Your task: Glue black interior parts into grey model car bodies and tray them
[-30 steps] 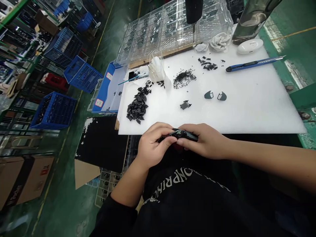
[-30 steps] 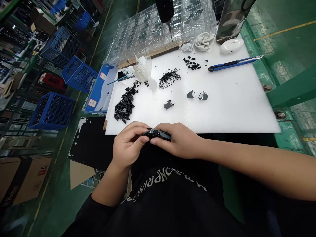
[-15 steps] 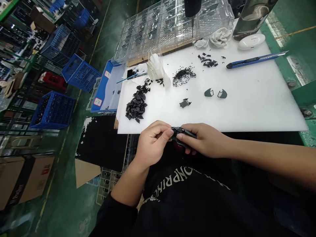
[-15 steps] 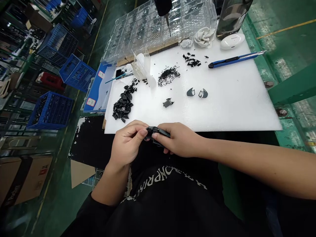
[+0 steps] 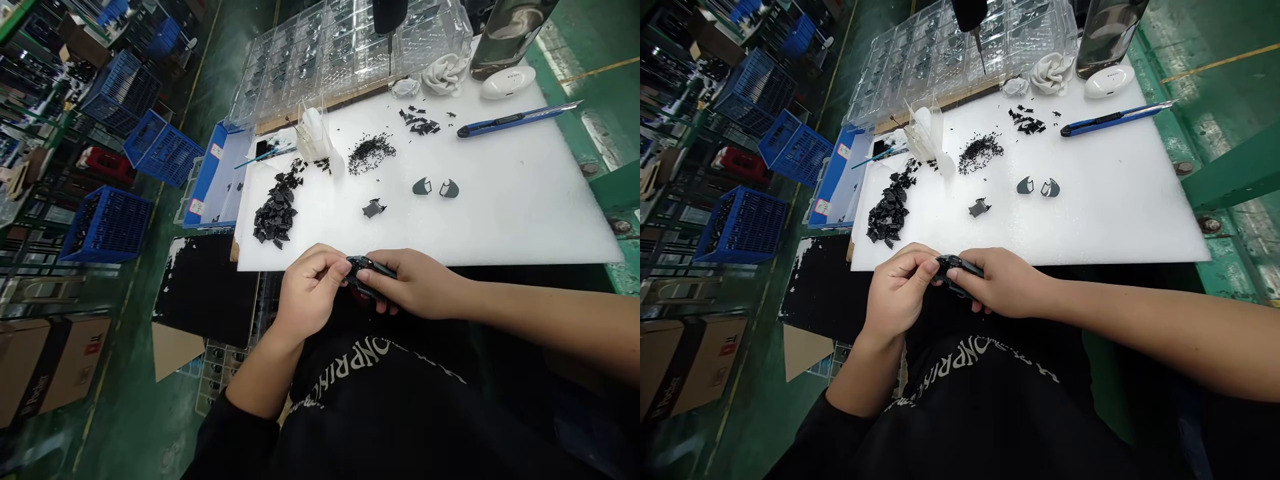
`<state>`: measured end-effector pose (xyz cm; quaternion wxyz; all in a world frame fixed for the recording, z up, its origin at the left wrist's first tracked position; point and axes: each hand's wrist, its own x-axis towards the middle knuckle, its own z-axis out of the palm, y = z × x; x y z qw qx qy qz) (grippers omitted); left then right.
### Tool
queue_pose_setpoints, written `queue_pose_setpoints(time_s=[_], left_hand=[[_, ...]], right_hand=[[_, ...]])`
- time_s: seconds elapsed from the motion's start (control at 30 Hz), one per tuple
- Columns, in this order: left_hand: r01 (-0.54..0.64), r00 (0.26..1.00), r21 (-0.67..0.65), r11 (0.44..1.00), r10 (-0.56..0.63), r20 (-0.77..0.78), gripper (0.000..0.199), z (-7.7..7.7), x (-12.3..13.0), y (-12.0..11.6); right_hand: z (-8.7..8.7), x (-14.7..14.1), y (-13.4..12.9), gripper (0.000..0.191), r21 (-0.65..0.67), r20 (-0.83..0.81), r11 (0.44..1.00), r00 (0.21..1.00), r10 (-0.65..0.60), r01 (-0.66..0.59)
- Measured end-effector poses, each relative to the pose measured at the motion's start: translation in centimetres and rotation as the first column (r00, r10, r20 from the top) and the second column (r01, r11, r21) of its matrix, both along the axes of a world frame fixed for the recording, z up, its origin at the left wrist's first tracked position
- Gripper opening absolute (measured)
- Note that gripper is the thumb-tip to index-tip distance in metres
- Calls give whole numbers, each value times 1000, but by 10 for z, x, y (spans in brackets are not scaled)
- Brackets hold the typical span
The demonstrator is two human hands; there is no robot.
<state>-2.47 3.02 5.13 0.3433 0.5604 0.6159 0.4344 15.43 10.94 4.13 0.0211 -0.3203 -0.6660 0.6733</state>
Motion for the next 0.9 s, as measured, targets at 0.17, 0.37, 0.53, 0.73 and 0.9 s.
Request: queue_pose_setpoints(time_s=[0.17,0.37,0.53,0.73,0.9], left_hand=[[-6,999,4,1000,6,-38,23,0,0,0],[-6,999,-6,1000,6,-48,23,1,0,-1],[-12,999,-6,1000,12,-44,23,1,1,-1],[-10,1000,-6,1000,10,-14,24,0,0,0],[-19,1000,-4,1000,19,16,23,-2,0,-1]], right_hand=[[1,1,-1,25,-8,10,1000,1000,0,0],[0,0,-2,23,-12,5,1000,1000,-4,4],[0,0,-1,24,-15,3,1000,1000,-3,3],[1,1,-1,24,-27,-4,1000,1000,-1,1],[1,0,0,25,-13,-7,1000,1000,-5,5]])
